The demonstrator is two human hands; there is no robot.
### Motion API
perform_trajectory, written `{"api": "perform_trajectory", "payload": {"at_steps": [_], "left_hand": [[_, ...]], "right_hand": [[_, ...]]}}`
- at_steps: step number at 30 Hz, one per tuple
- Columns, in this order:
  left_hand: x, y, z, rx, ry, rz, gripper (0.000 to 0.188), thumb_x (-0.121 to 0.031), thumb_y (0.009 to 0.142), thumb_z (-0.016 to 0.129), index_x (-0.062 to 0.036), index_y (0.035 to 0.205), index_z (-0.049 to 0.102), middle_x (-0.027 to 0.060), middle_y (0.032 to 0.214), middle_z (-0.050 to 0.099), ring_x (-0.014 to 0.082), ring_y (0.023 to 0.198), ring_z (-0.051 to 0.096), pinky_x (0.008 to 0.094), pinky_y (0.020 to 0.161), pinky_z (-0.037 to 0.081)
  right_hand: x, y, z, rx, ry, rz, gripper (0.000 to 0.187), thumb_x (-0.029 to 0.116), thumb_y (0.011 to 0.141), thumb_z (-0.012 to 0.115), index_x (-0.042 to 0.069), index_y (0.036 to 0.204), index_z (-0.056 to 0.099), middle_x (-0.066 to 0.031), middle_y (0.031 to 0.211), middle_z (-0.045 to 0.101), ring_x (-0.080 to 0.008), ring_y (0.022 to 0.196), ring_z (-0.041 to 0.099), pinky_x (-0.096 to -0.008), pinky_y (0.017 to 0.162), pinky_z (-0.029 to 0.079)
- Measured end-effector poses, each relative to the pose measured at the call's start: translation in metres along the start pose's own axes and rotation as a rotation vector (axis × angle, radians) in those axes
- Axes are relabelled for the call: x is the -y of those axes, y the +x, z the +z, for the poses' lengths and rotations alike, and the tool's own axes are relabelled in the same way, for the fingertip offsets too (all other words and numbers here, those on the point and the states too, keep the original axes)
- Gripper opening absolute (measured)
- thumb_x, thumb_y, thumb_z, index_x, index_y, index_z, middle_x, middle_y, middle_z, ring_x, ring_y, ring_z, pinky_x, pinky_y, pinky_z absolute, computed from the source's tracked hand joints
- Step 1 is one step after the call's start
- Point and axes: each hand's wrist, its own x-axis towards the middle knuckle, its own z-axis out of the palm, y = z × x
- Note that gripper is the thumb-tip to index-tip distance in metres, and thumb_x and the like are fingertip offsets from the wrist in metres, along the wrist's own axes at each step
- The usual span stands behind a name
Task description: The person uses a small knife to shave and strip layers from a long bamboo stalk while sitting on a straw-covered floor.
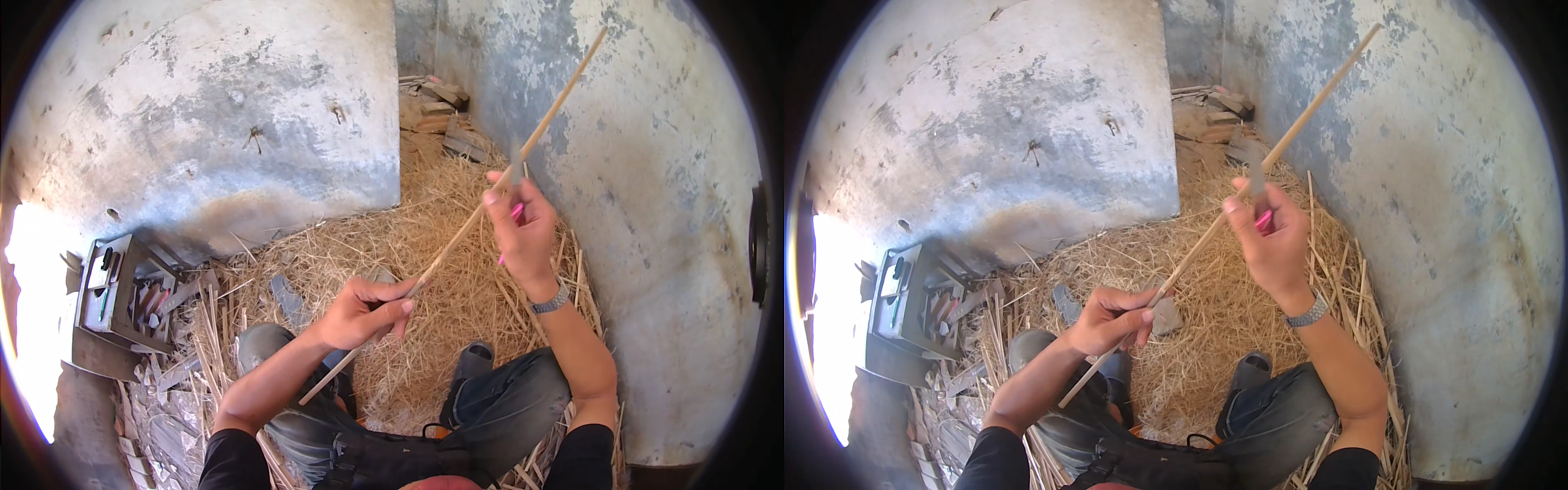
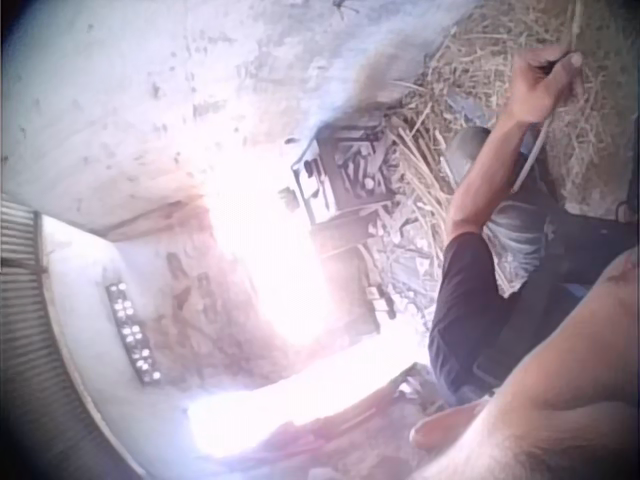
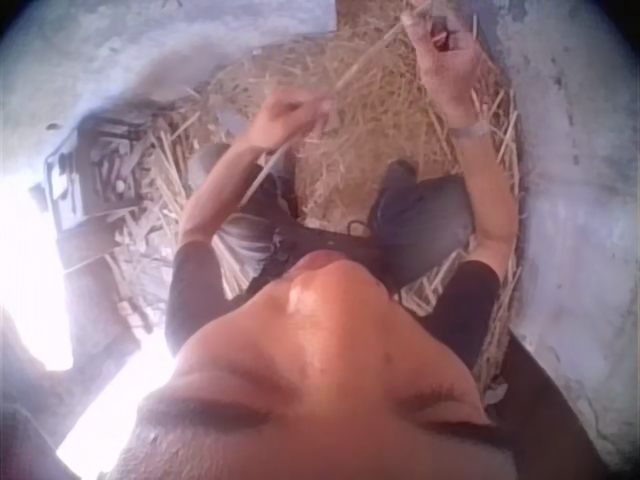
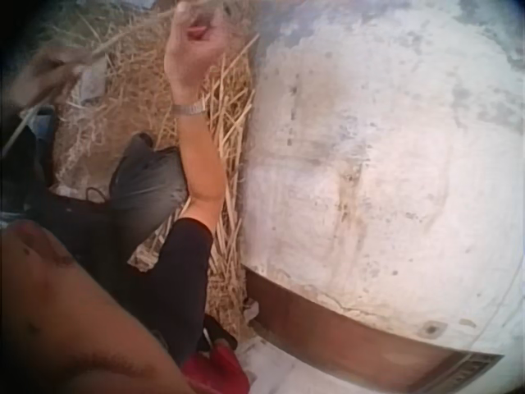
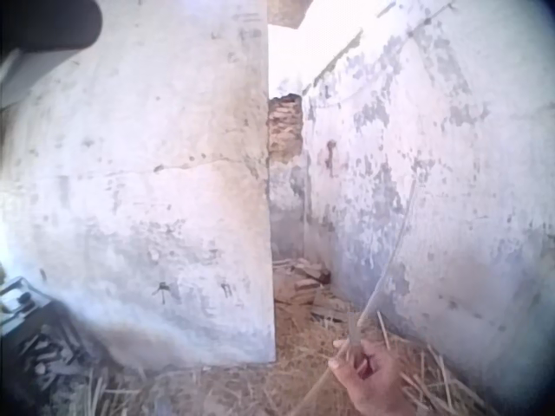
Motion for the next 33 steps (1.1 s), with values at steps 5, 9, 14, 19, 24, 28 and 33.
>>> {"api": "perform_trajectory", "payload": {"at_steps": [5,9,14,19,24,28,33], "left_hand": [[0.01,0.016,0.006,-0.127,-0.094,0.082,0.038,-0.012,0.102,0.058,-0.0078,0.14,0.056,-0.0031,0.067,0.054,0.0016,0.053,0.041,0.02,0.047,0.034],[0.005,0.028,0.013,-0.147,-0.181,0.122,0.043,-0.014,0.102,0.057,-0.0087,0.144,0.051,-0.0052,0.067,0.046,0.0019,0.054,0.038,0.0198,0.048,0.032],[0.011,0.033,0.02,-0.199,-0.163,0.13,0.042,-0.014,0.104,0.053,-0.006,0.145,0.05,-0.0045,0.065,0.044,0.0038,0.055,0.037,0.0215,0.047,0.031],[0.011,0.032,0.017,-0.251,-0.055,0.129,0.044,-0.013,0.1,0.06,-0.0075,0.143,0.052,-0.0046,0.068,0.05,0.0026,0.056,0.042,0.0205,0.047,0.034],[0.012,0.032,0.019,-0.297,-0.076,0.146,0.045,-0.013,0.096,0.067,-0.0084,0.14,0.056,-0.0025,0.073,0.06,0.0015,0.059,0.05,0.019,0.048,0.04],[0.012,0.032,0.018,-0.322,-0.075,0.14,0.043,-0.012,0.096,0.066,-0.0103,0.139,0.057,-0.0015,0.072,0.061,0.0016,0.057,0.05,0.019,0.048,0.04],[0.012,0.03,0.019,-0.349,-0.044,0.201,0.041,-0.011,0.096,0.066,-0.0128,0.137,0.06,0.0001,0.075,0.064,0.0011,0.059,0.05,0.0187,0.049,0.039]], "right_hand": [[0.014,-0.012,0.018,0.226,-0.177,-0.06,0.027,0.019,0.097,0.063,0.0,0.116,0.066,0.0083,0.064,0.046,-0.0008,0.053,0.037,-0.0206,0.048,0.027],[0.011,-0.016,0.022,0.276,-0.093,-0.01,0.027,0.023,0.102,0.055,0.0,0.1,0.067,0.0024,0.063,0.051,-0.0045,0.054,0.043,-0.0241,0.051,0.035],[0.008,-0.014,0.021,0.256,-0.156,0.011,0.031,0.025,0.104,0.051,0.0,0.092,0.067,-0.0017,0.063,0.055,-0.0069,0.056,0.05,-0.0261,0.053,0.04],[0.006,-0.011,0.013,0.211,-0.128,0.048,0.031,0.024,0.104,0.051,0.001,0.094,0.068,-0.0016,0.063,0.056,-0.0071,0.058,0.052,-0.0253,0.054,0.04],[0.007,-0.012,0.011,0.227,-0.149,0.029,0.029,0.024,0.104,0.052,0.0,0.097,0.067,-0.0008,0.064,0.055,-0.0068,0.057,0.05,-0.0243,0.053,0.039],[0.003,-0.011,0.014,0.267,-0.183,-0.036,0.026,0.022,0.103,0.053,0.0,0.099,0.067,-0.001,0.065,0.056,-0.0058,0.057,0.049,-0.0233,0.052,0.038],[0.004,-0.013,0.022,0.247,-0.061,-0.018,0.025,0.021,0.099,0.06,-0.001,0.108,0.065,0.0014,0.069,0.058,-0.004,0.058,0.047,-0.0228,0.052,0.036]]}}
